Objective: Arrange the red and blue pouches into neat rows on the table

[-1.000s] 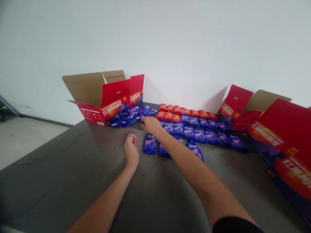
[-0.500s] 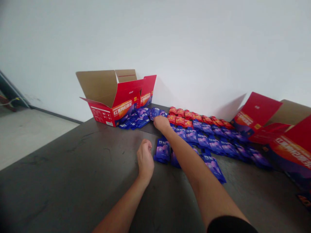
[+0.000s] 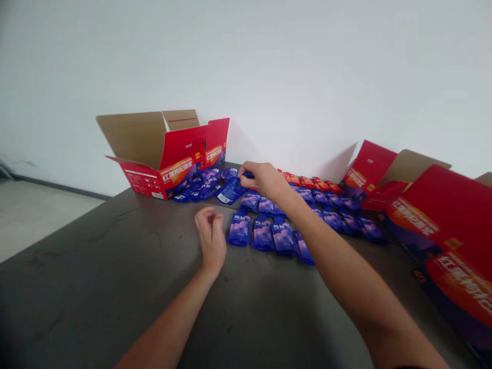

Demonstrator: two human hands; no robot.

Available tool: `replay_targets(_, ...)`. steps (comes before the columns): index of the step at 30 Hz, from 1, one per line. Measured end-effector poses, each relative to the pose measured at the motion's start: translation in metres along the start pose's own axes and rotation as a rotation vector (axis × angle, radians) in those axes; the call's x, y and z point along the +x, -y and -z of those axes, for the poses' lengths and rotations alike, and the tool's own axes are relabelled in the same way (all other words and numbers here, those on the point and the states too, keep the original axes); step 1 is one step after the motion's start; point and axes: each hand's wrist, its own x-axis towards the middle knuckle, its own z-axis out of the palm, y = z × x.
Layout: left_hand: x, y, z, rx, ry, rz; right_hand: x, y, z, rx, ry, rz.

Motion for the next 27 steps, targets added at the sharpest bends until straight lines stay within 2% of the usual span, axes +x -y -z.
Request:
replay_targets(2, -0.003, -0.005, 0.0, -0.008, 0.054, -0.061, -0.019, 0.003, 0.018, 0.143, 0.069, 0.044)
replay_targets(5, -0.008, -0.015, 0.0, 0.027, 0.209, -0.16, -0.043, 0.004, 0.035, 0.232, 0.103, 0.053)
replay_targets(8, -0.013, -0.022, -0.001, 0.074, 0.302, -0.241, -0.058, 0.0, 0.042, 0.276, 0.101, 0.043)
replay_targets(11, -0.017, -0.025, -0.002, 0.085, 0.401, -0.256, -0.071, -0.005, 0.039, 0.386, 0.047, 0.031)
replay_targets(13, -0.021, -0.024, -0.003, 0.069, 0.425, -0.231, -0.082, -0.009, 0.032, 0.506, -0.059, -0.032)
replay_targets(16, -0.027, -0.023, -0.006, -0.013, 0.425, -0.145, -0.11, -0.012, 0.016, 0.71, -0.2, -0.208)
replay_targets(18, -0.031, -0.024, -0.009, -0.069, 0.428, -0.088, -0.133, -0.012, 0.005, 0.808, -0.157, -0.326)
replay_targets(22, -0.04, -0.03, -0.011, -0.15, 0.49, -0.005, -0.174, -0.005, -0.009, 0.892, 0.075, -0.433)
replay_targets(27, -0.054, -0.04, -0.011, -0.254, 0.631, 0.104, -0.201, 0.002, -0.003, 0.914, 0.077, -0.434)
